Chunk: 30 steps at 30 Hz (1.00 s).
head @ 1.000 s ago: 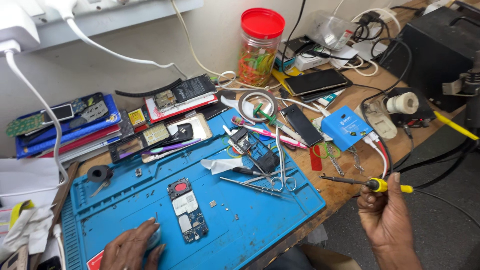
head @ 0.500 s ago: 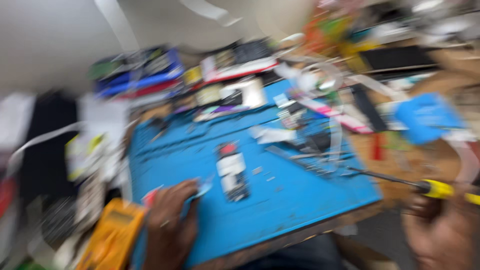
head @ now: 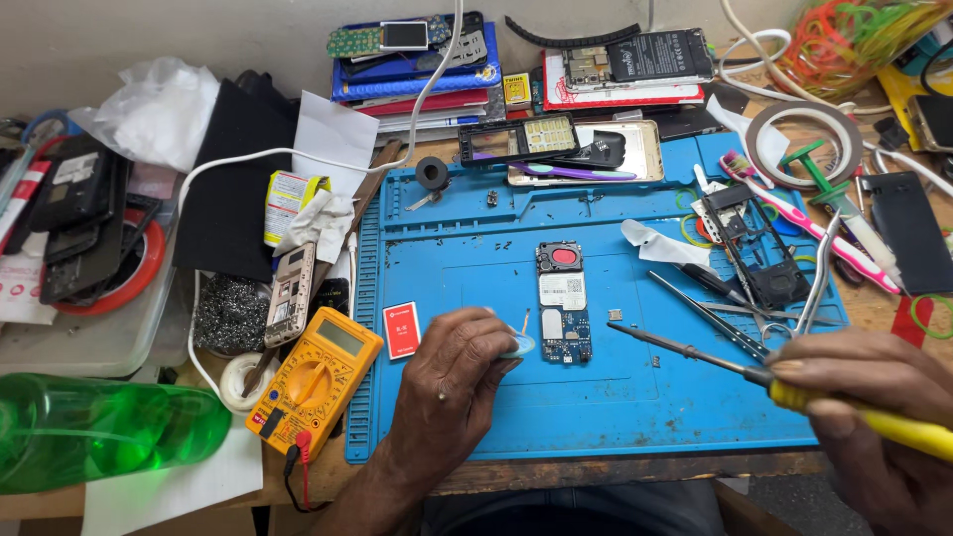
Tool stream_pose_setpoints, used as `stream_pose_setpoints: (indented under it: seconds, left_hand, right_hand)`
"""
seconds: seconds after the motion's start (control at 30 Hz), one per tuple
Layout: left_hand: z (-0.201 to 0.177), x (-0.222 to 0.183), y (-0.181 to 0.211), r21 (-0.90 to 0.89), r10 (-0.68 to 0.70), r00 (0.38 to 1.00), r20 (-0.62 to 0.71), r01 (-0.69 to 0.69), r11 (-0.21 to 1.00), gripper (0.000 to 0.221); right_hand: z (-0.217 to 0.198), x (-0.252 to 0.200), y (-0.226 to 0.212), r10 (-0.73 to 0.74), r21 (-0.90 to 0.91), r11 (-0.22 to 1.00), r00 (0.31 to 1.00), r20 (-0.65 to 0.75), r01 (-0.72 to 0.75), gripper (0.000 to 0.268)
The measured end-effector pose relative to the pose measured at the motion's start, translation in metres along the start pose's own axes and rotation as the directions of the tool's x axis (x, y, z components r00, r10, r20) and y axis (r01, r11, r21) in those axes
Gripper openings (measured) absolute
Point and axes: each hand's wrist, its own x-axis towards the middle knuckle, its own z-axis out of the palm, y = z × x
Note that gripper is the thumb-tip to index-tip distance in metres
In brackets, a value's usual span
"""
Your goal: The person uses a soldering iron on a phone circuit board, wipes the board with a cloth and liquid from a bottle, and applies a substance from a syringe.
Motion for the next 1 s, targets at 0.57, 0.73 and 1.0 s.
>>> stream_pose_setpoints:
  seconds: [0.57, 0.73, 1.0]
  left_hand:
    - [0.004, -0.003, -0.007, -0.005, -0.075, 0.994, 0.084, 0.076, 0.997, 0.029]
    - [0.005, -0.002, -0.007, -0.002, -0.078, 0.993, 0.092, 0.078, 0.997, 0.028]
    - [0.005, -0.002, -0.006, 0.002, -0.091, 0.989, 0.112, 0.092, 0.996, 0.026]
  right_hand:
    - [0.058, 0.062, 0.012, -0.145, 0.256, 0.942, 0.95, -0.277, 0.218, 0.03]
    - [0.056, 0.06, 0.018, -0.12, 0.239, 0.952, 0.951, -0.286, 0.192, 0.032]
    - [0.059, 0.058, 0.018, -0.123, 0.24, 0.952, 0.953, -0.278, 0.193, 0.031]
